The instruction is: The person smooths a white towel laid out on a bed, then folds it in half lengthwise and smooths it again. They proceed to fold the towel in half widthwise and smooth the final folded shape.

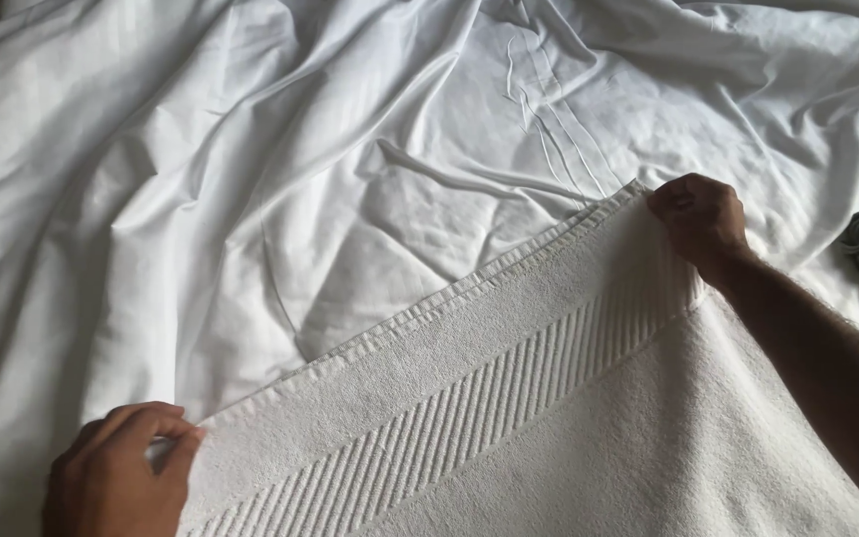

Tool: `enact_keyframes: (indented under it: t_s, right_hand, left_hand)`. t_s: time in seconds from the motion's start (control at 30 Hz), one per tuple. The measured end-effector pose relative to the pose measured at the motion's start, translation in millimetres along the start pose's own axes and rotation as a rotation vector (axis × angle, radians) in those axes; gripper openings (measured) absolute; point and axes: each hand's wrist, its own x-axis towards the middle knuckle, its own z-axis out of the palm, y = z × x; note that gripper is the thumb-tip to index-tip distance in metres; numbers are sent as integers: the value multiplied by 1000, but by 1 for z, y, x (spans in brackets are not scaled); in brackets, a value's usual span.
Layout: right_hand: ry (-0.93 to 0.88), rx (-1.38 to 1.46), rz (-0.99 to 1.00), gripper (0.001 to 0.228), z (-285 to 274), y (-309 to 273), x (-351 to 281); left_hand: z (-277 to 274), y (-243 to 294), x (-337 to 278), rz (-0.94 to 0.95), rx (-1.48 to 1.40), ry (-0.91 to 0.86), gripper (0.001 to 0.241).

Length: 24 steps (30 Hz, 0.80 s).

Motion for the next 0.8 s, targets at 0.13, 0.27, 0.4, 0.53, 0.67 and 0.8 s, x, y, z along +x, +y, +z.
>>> enact_keyframes:
  t_s: [0.13, 0.27, 0.4, 0.53, 0.67, 0.8]
  right_hand:
    - [6, 22, 17, 13, 1, -13, 3]
    - [-23, -124, 25, 15, 9, -8, 10]
    - [-51, -223, 62, 23, 14, -8, 8]
    - [12, -288, -336, 36, 19, -63, -63]
    - [-458, -273, -494, 63, 44, -120, -172]
    - [-609, -286, -863, 82, 44, -144, -231]
  left_hand:
    - [-20, 18, 6, -291, 106, -76, 17]
    - [-3, 19, 7, -217, 207, -82, 18]
    - [7, 32, 1, -114, 321, 163, 23]
    - [12, 92, -23, 12, 315, 287, 30]
    - [50, 164, -55, 394, 7, 235, 62]
    - [80, 186, -83, 504, -54, 196, 71]
